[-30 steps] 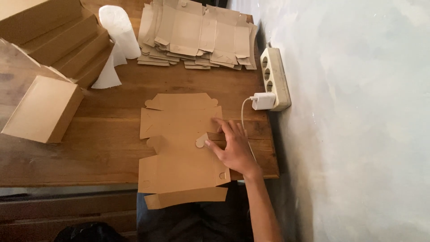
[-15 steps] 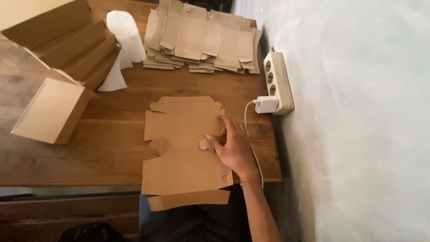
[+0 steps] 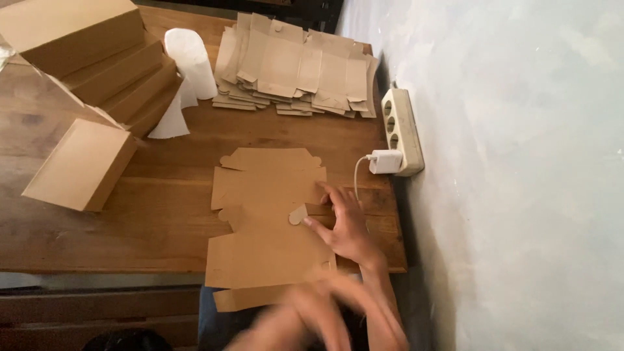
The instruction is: Assembling a cardboard box by folding and tucking flaps along pre-scored lines on a wooden table.
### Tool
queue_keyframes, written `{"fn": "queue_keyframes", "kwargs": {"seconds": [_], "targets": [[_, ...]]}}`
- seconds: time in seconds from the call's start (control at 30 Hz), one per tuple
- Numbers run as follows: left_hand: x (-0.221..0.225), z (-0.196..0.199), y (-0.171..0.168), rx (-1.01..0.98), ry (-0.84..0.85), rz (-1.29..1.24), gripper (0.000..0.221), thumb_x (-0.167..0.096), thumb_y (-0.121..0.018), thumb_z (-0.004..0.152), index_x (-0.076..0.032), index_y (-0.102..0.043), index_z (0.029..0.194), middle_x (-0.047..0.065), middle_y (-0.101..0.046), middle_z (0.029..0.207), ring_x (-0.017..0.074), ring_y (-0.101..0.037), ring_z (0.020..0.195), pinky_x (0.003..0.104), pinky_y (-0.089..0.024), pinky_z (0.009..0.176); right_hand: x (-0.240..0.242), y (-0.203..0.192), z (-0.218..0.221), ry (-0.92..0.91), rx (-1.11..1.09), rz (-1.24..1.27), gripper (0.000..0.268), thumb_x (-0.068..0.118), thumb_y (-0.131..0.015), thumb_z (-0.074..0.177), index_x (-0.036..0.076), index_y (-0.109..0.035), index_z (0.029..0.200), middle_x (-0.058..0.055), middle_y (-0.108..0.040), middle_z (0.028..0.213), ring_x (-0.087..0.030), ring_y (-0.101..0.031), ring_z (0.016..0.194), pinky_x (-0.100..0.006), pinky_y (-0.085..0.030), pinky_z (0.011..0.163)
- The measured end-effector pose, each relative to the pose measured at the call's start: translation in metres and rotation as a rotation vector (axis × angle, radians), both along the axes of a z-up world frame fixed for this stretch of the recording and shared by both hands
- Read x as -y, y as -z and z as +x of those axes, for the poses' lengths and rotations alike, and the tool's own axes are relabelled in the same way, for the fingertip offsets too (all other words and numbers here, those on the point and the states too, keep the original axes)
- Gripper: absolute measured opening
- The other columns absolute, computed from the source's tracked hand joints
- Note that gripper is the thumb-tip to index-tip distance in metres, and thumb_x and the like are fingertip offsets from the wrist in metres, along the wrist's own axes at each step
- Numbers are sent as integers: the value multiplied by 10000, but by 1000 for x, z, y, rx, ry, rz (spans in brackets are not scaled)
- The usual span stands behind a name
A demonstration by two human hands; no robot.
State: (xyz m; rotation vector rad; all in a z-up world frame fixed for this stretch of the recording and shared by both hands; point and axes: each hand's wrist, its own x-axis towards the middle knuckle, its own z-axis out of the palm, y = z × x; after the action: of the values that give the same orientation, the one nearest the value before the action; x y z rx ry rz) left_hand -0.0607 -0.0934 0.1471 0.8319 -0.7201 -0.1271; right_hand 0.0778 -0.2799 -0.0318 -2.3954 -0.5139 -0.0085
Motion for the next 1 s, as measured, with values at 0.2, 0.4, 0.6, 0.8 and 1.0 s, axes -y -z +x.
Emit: {"fn": "queue_keyframes", "kwargs": {"seconds": [0.2, 0.4, 0.6, 0.8, 1.0], "targets": [[-28, 23, 130, -35, -1251, 1259, 739, -447, -683, 897, -62, -403, 1462, 175, -455, 1502, 349, -434, 1402, 522, -306, 1128, 5, -17, -4, -44, -109, -10, 728, 409, -780, 843, 212, -493, 1483, 26, -606, 1109, -171, -534, 936, -372, -369, 928], [-48, 22, 177, -166, -1165, 1426, 855, -536, -555, 937, -11, -299, 1562, 189, -341, 1633, 326, -236, 1552, 604, -16, 1248, 3, -17, -5, -43, -99, 17, 641, 374, -751, 885, 238, -513, 1465, 55, -603, 1090, -153, -530, 967, -353, -376, 947], [-42, 21, 185, -25, -1241, 1448, 782, -463, -592, 952, -16, -368, 1554, 207, -262, 1684, 357, -216, 1573, 662, -52, 1240, -11, -7, -3, 94, -64, -5, 655, 455, -731, 877, 193, -536, 1445, 46, -606, 1047, -200, -563, 1068, -446, -354, 1030], [-32, 15, 179, 28, -1262, 1467, 778, -430, -650, 923, -52, -377, 1546, 204, -290, 1675, 371, -294, 1548, 706, -88, 1226, -29, -12, -5, 189, 21, -61, 629, 482, -672, 920, 137, -533, 1428, -5, -564, 945, -220, -539, 962, -390, -410, 933], [-23, 22, 178, 94, -1103, 1403, 739, -497, -560, 972, -40, -382, 1525, 154, -514, 1515, 297, -417, 1470, 586, -93, 1281, -26, -17, -7, 145, 5, -94, 635, 507, -633, 938, 151, -503, 1448, -25, -553, 979, -232, -501, 961, -396, -405, 897]]}}
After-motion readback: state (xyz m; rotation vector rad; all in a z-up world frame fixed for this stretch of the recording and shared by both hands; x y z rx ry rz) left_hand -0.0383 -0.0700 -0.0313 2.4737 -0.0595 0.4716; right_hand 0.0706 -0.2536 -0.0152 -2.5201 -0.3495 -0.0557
